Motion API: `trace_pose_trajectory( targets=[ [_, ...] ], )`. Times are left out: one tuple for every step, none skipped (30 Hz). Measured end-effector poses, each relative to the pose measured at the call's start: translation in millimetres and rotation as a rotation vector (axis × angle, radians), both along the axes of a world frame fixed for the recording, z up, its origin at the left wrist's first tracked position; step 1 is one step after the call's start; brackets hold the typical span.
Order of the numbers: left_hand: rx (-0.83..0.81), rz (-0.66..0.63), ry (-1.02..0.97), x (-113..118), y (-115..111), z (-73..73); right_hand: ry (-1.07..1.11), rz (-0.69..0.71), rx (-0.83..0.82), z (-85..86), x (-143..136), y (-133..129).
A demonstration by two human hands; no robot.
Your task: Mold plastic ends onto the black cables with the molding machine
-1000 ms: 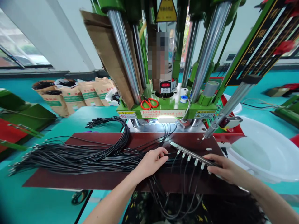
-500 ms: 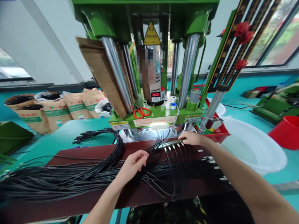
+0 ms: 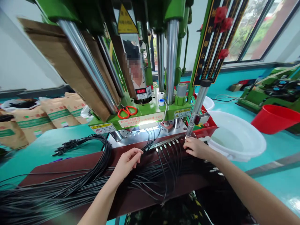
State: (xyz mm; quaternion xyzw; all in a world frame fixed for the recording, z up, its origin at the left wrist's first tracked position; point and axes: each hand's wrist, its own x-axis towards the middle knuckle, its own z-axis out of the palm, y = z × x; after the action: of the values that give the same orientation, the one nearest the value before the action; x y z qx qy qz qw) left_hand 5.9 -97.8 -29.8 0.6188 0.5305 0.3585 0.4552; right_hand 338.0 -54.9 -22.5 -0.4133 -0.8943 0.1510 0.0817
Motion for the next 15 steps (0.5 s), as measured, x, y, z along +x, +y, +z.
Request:
trace_pose_trajectory(
  targets=[
    [-0.003,0.001,0.001,1,1,-0.1,-0.018,0.011,-0.007,-0.1,2,-1],
    [-0.006,0.002,0.004,1,2,-0.1,-0.026,0.022,-0.019,0.2,4,-1],
    [-0.008,0.005,0.009,1,2,-0.1,-0.026,0.029,-0.035,1.0,7,-1],
    [-0.011,0.010,0.015,0,2,-0.1,-0.023,0.035,-0.048,2.3,10,-1],
    [-0.015,0.019,0.020,-1,2,0.0,-0.024,0.043,-0.059,3.9,13,-1],
    [-0.021,0.029,0.023,-2,2,0.0,-0.025,0.052,-0.077,5.6,18,-2],
    [-0.027,0.040,0.024,-3,2,0.0,-0.023,0.061,-0.099,7.3,23,-4],
    [-0.033,0.050,0.022,-4,2,0.0,-0.017,0.068,-0.125,8.8,28,-6],
    [-0.040,0.055,0.018,-5,2,0.0,-0.008,0.071,-0.152,10.0,33,-8],
    [-0.048,0.053,0.014,-4,2,-0.1,-0.001,0.069,-0.179,10.9,38,-10],
    [-0.055,0.043,0.010,-4,4,-0.2,0.001,0.061,-0.203,11.7,42,-11],
    [-0.062,0.029,0.005,-2,5,-0.3,-0.002,0.052,-0.225,12.5,45,-13],
    [-0.071,0.016,-0.004,-1,8,-0.4,-0.013,0.042,-0.248,13.5,48,-14],
    [-0.078,0.013,-0.022,1,12,-0.7,-0.026,0.030,-0.278,14.9,49,-15],
    [-0.077,0.029,-0.049,3,18,-1.1,-0.034,0.015,-0.302,16.9,49,-15]
  ],
)
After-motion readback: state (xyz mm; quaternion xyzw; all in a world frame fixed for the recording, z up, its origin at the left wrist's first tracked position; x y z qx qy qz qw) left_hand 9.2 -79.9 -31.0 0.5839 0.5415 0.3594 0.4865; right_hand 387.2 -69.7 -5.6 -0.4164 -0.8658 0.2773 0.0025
